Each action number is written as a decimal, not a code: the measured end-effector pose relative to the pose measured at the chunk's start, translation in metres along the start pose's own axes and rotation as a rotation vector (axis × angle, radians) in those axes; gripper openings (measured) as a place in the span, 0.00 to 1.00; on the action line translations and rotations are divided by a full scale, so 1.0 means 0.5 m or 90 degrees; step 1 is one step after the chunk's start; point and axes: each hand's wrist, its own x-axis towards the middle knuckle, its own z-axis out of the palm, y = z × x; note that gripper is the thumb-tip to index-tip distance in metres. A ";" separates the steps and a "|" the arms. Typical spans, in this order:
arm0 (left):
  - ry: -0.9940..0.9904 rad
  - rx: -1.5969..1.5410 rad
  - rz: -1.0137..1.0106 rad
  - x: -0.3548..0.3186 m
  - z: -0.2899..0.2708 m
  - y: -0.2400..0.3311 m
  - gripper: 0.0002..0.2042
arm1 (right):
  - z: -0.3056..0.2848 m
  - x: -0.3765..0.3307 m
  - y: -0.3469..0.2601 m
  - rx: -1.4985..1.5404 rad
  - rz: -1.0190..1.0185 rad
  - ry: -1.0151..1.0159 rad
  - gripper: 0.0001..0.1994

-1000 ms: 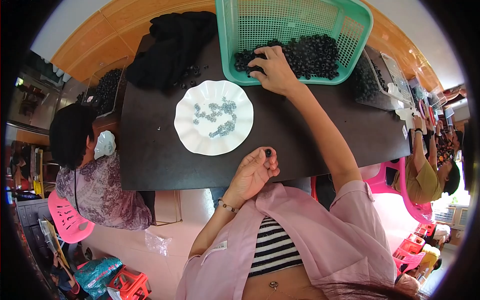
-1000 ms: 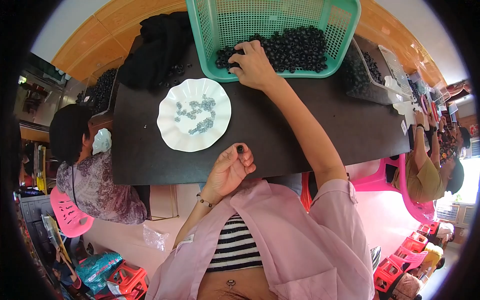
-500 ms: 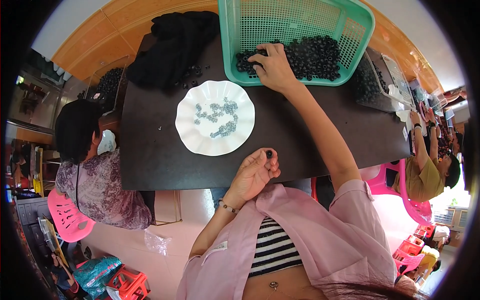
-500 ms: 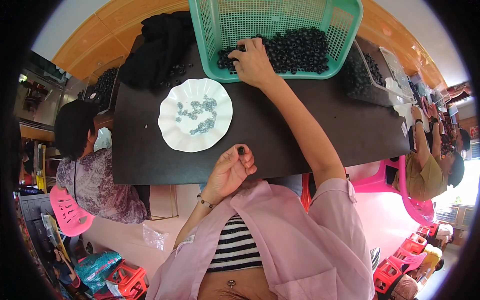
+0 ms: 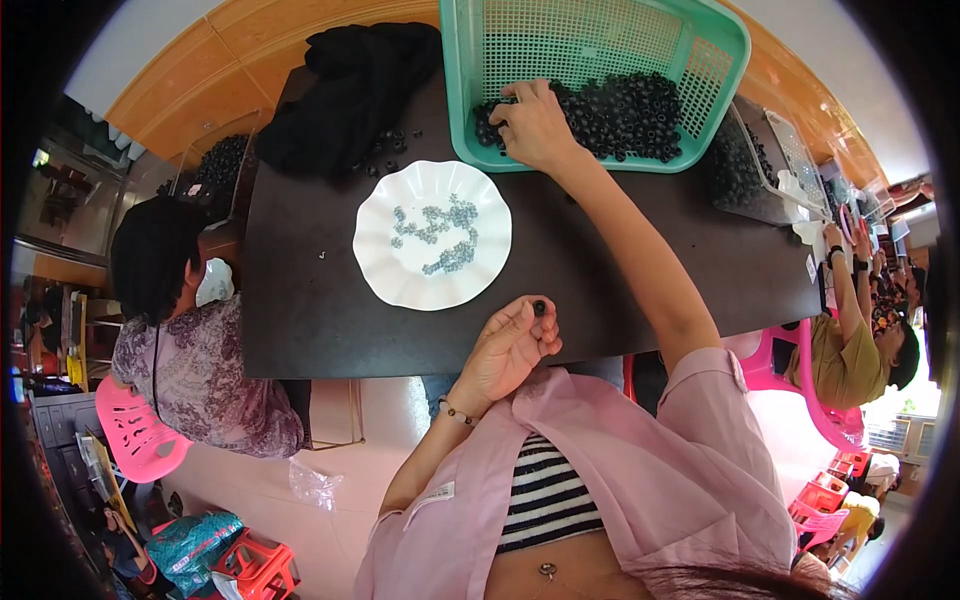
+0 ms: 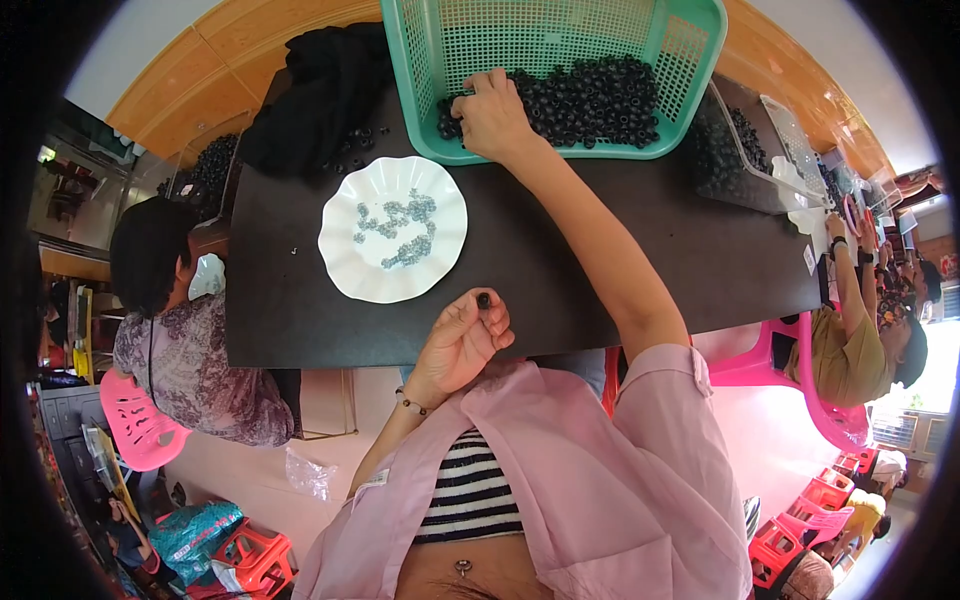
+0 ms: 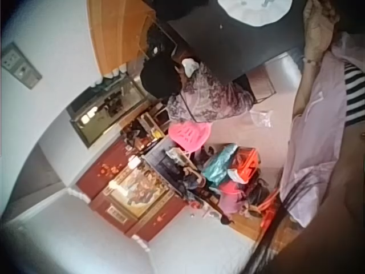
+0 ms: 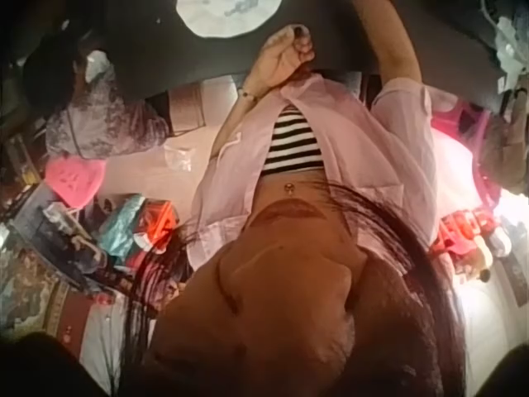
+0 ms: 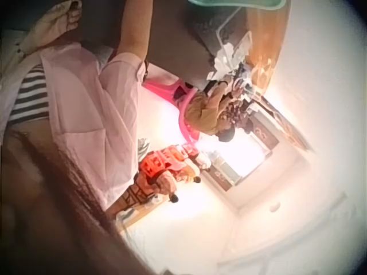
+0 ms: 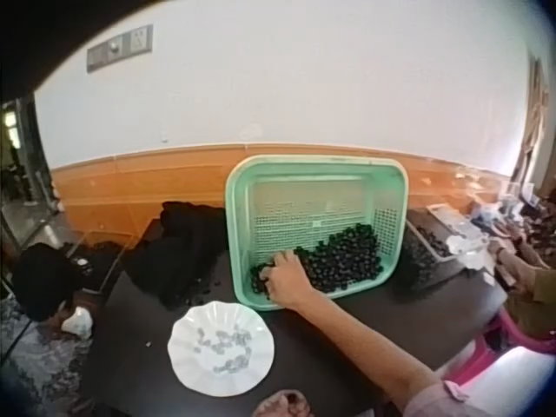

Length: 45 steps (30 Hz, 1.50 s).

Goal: Assembling small blue inserts into black rubber or plastic components at a workstation.

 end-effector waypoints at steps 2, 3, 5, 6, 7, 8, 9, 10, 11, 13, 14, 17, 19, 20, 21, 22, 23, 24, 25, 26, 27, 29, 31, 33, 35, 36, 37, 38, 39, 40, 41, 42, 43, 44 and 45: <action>0.002 -0.004 -0.002 0.000 -0.004 -0.001 0.13 | 0.002 0.005 0.000 -0.003 0.006 -0.010 0.09; -0.005 -0.013 0.001 0.002 -0.006 -0.001 0.12 | 0.003 0.009 0.003 -0.011 0.012 -0.025 0.08; -0.009 -0.026 0.001 0.005 -0.010 -0.001 0.12 | 0.005 0.014 0.008 -0.022 0.006 -0.022 0.06; -0.013 -0.021 0.004 0.007 -0.012 -0.001 0.12 | 0.006 0.013 0.010 -0.021 0.011 -0.028 0.06; -0.018 -0.017 0.007 0.009 -0.014 0.000 0.12 | 0.008 0.012 0.012 -0.018 0.006 -0.019 0.05; -0.015 -0.021 0.002 0.010 -0.015 0.000 0.12 | 0.011 0.011 0.015 -0.015 0.001 -0.010 0.04; -0.019 -0.023 0.002 0.011 -0.015 0.002 0.12 | 0.015 0.011 0.018 -0.015 -0.018 0.023 0.05; -0.023 -0.025 0.002 0.011 -0.017 0.002 0.12 | 0.019 0.002 0.020 -0.015 -0.012 0.018 0.05; -0.024 -0.024 0.001 0.013 -0.020 0.002 0.13 | 0.014 0.002 0.019 0.019 -0.026 0.045 0.06; -0.020 -0.028 -0.004 0.016 -0.023 0.003 0.13 | 0.001 -0.002 0.024 0.053 -0.037 0.067 0.06; -0.020 -0.027 -0.006 0.018 -0.023 0.005 0.13 | -0.013 -0.008 0.024 0.083 -0.032 0.088 0.06; -0.008 -0.023 -0.014 0.020 -0.013 0.006 0.14 | -0.058 -0.041 0.014 0.182 0.041 0.095 0.05; -0.010 -0.022 -0.017 0.024 -0.016 0.002 0.14 | -0.084 -0.075 0.013 0.296 0.131 0.075 0.05; -0.007 -0.019 -0.012 0.021 -0.018 0.003 0.14 | -0.093 -0.093 0.008 0.300 0.129 0.075 0.05; -0.007 -0.019 -0.012 0.020 -0.019 0.004 0.14 | -0.104 -0.113 0.003 0.395 0.192 0.045 0.05; -0.002 -0.009 -0.011 0.018 -0.018 0.006 0.12 | -0.116 -0.134 -0.001 0.490 0.256 0.016 0.06; 0.000 0.000 -0.012 0.017 -0.015 0.006 0.11 | -0.133 -0.158 -0.004 0.487 0.257 0.018 0.06; -0.001 0.000 -0.013 0.017 -0.015 0.005 0.11 | -0.144 -0.184 -0.007 0.521 0.299 0.003 0.07; -0.006 -0.002 -0.004 0.018 -0.015 0.004 0.12 | -0.154 -0.207 -0.011 0.556 0.342 -0.012 0.07; -0.012 -0.005 0.000 0.019 -0.013 0.002 0.14 | -0.168 -0.229 -0.014 0.552 0.346 -0.008 0.07; -0.014 -0.004 -0.004 0.019 -0.012 0.001 0.14 | -0.179 -0.249 -0.018 0.623 0.382 -0.023 0.08; -0.010 -0.005 -0.008 0.020 -0.011 0.001 0.13 | -0.191 -0.282 -0.032 0.751 0.455 -0.039 0.09; -0.007 -0.003 -0.019 0.021 -0.014 0.002 0.13 | -0.196 -0.313 -0.042 0.846 0.504 -0.037 0.09; -0.002 0.002 -0.031 0.022 -0.014 0.002 0.12 | -0.191 -0.339 -0.046 1.005 0.558 -0.026 0.10; -0.016 -0.008 -0.030 0.023 -0.015 0.001 0.12 | -0.194 -0.353 -0.054 1.055 0.569 -0.020 0.10; -0.016 -0.007 -0.032 0.023 -0.016 0.000 0.12 | -0.195 -0.358 -0.058 1.104 0.578 -0.018 0.10; -0.018 -0.010 -0.028 0.022 -0.016 0.000 0.11 | -0.198 -0.362 -0.063 1.105 0.579 -0.016 0.10; -0.020 -0.013 -0.024 0.022 -0.017 -0.001 0.11 | -0.200 -0.365 -0.068 1.115 0.579 -0.012 0.11; -0.020 -0.011 -0.025 0.022 -0.017 -0.001 0.11 | -0.202 -0.367 -0.072 1.124 0.580 -0.009 0.11; -0.020 -0.012 -0.021 0.022 -0.018 -0.002 0.11 | -0.204 -0.368 -0.076 1.124 0.580 -0.007 0.11; -0.021 -0.012 -0.016 0.022 -0.018 -0.002 0.11 | -0.206 -0.370 -0.080 1.127 0.581 -0.006 0.11; -0.021 -0.011 -0.018 0.021 -0.019 -0.003 0.11 | -0.207 -0.372 -0.084 1.129 0.582 -0.005 0.11; -0.021 -0.011 -0.016 0.020 -0.019 -0.003 0.11 | -0.208 -0.374 -0.088 1.130 0.582 -0.004 0.11; -0.022 -0.012 -0.013 0.021 -0.019 -0.003 0.11 | -0.208 -0.375 -0.092 1.134 0.585 0.002 0.11; -0.023 -0.011 -0.013 0.021 -0.019 -0.003 0.11 | -0.209 -0.375 -0.096 1.139 0.587 0.007 0.11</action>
